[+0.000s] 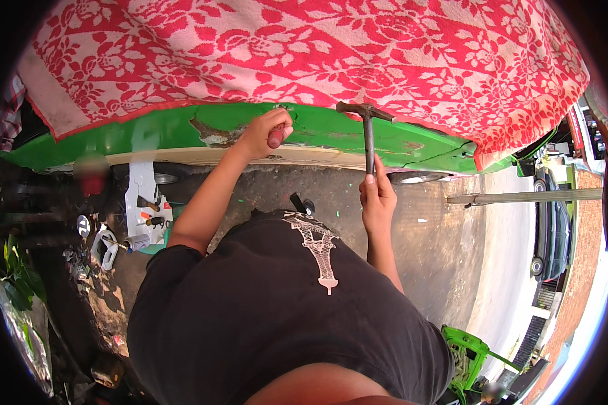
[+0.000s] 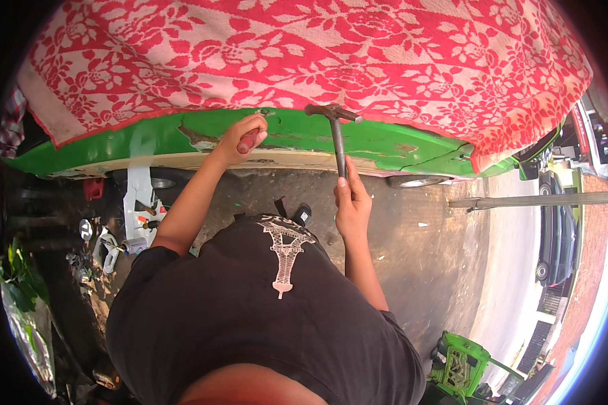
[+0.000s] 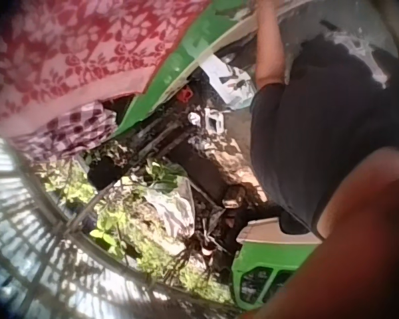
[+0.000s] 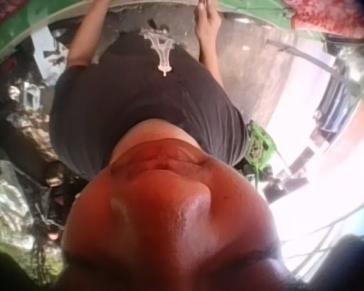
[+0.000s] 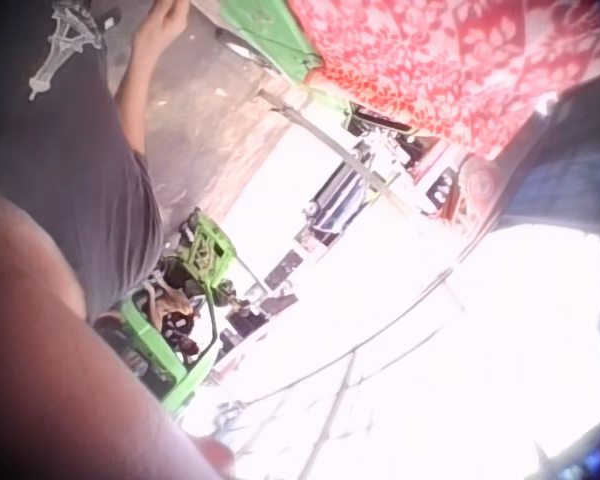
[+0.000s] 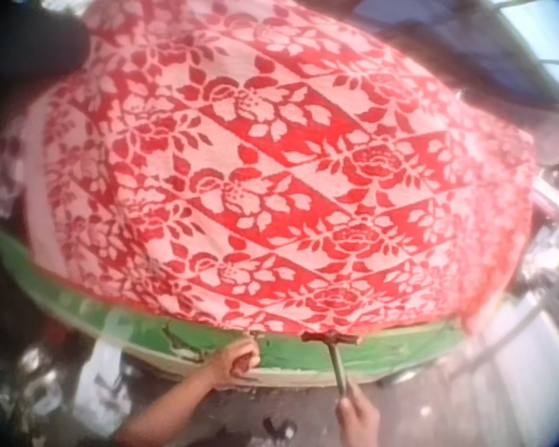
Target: The person uses a hammer and a small metal tool to repeatedly tap and scrape a damaged area on the green body panel of a vehicle, likely to remove paint or smooth dents. The work is performed under a patterned cloth covering the upper part of the vehicle.
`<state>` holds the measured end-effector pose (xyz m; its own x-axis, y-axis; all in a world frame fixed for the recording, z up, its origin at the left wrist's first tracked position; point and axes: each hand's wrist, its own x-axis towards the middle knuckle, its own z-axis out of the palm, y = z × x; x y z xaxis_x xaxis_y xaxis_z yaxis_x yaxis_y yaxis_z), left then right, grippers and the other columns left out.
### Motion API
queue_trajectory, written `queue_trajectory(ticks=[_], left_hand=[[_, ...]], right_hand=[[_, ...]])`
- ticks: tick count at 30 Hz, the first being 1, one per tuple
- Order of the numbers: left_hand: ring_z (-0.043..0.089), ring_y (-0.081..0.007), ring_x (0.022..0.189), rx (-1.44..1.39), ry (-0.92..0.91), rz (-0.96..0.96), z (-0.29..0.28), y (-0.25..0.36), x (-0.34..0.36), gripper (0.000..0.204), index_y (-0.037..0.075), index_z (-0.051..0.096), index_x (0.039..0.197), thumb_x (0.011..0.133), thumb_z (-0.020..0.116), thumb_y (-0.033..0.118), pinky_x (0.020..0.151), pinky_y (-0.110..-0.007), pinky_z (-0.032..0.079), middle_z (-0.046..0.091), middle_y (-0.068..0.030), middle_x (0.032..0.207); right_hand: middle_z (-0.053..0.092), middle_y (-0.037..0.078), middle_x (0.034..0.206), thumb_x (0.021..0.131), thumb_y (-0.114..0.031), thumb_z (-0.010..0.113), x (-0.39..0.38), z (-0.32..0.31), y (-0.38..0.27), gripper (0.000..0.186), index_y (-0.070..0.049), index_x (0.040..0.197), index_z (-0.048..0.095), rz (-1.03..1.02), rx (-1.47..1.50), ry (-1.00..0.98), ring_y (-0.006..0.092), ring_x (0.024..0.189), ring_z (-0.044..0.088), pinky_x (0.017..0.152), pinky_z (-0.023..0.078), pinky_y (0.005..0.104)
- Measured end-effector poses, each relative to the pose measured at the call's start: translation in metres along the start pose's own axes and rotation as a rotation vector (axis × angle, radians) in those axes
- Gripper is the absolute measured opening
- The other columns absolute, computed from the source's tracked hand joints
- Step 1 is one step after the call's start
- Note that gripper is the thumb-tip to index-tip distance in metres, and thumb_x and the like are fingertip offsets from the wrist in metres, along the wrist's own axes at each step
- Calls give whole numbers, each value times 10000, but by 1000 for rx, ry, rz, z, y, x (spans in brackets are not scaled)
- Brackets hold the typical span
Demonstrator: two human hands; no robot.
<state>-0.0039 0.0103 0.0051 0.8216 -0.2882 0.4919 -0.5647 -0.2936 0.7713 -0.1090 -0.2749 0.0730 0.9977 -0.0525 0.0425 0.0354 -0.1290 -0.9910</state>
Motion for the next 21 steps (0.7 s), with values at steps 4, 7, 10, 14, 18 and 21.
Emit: queue_trajectory(ticks=[4,7,10,14,18,21], left_hand=[[511,-279,768,21,-60,50,4,0,-9,157,41,477,887,873,634,43,718,-357,431,502,-93,834],[515,-283,780,56,-87,63,7,1,-13,180,47,473,893,849,645,22,732,-371,432,511,-91,848],[508,-286,783,69,-69,82,12,-3,-16,190,50,466,890,845,649,29,736,-378,426,505,-89,843],[505,-289,787,38,-80,53,12,-6,-17,194,53,460,887,842,647,29,738,-379,423,504,-90,844],[528,-312,757,34,-27,74,12,-2,-15,196,64,470,883,838,661,68,711,-401,421,504,-98,797],[521,-309,751,18,1,73,11,-2,-12,194,61,471,886,846,661,64,703,-398,422,507,-98,800]], right_hand=[[463,-53,752,1000,-128,548,-16,11,-1,462,-73,1454,481,22,-37,30,34,636,406,558,344,194],[472,-49,760,1000,-130,549,-30,15,5,462,-61,1452,479,69,-24,45,33,636,410,561,346,191],[428,-52,707,1013,-108,522,-43,17,17,463,-76,1469,454,72,-20,47,23,576,365,507,296,181],[416,-56,706,1012,-103,521,-57,20,20,464,-69,1469,452,98,-18,67,23,568,354,499,284,181],[422,-56,705,1011,-95,517,-64,20,18,463,-65,1468,451,127,-6,96,22,570,362,501,291,179],[429,-55,705,1011,-90,513,-65,20,16,459,-67,1466,456,112,-25,114,23,574,371,504,300,178]])
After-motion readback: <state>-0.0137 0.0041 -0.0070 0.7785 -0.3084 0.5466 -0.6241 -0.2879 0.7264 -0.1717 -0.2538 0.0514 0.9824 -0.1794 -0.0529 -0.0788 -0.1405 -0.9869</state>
